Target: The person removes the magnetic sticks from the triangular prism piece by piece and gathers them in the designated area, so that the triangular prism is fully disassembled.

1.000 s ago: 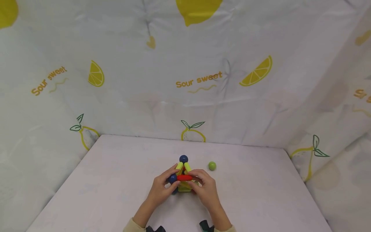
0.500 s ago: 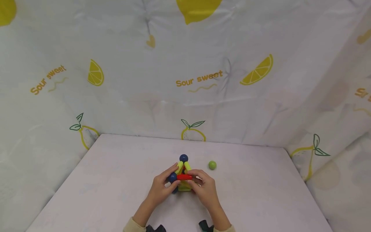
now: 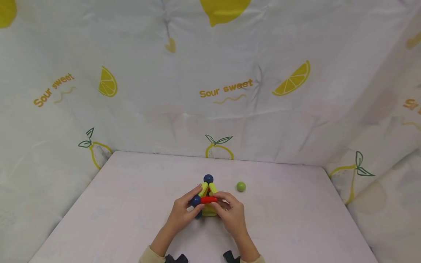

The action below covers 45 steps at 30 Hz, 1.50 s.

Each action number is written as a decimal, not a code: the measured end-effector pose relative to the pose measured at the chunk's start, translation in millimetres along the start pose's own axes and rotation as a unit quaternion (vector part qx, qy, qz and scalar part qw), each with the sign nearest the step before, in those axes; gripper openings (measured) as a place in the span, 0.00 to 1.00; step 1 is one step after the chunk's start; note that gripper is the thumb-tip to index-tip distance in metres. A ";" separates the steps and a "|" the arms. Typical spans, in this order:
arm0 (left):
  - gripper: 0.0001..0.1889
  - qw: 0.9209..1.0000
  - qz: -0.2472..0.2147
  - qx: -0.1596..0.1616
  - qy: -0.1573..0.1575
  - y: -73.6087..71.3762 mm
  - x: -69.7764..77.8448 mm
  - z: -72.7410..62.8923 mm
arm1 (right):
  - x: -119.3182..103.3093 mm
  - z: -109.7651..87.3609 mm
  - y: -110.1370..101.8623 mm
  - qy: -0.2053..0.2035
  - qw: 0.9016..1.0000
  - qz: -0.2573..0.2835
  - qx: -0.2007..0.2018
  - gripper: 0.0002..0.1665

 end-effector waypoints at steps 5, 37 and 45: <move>0.29 1.000 0.000 -0.003 0.005 -1.0 -1.8 -0.7 | -2.1 -1.5 1.9 -0.010 0.999 -0.024 0.033 0.12; 0.28 1.000 -0.023 -0.005 -0.013 -1.6 -3.3 -1.6 | 60.4 -20.1 -126.2 0.242 0.959 0.001 0.149 0.27; 0.29 0.999 -0.012 -0.011 -0.029 -1.9 -2.5 -2.2 | 93.7 -21.4 -134.8 0.286 0.953 -0.003 0.102 0.29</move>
Point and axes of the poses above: each hand's wrist, its own z-axis towards the middle knuckle, its own y-axis out of the palm, x = y × z, the point moved 5 cm from there along z, towards the middle knuckle, and after that the axes turned 14 degrees about -x, right-handed, at the moved point
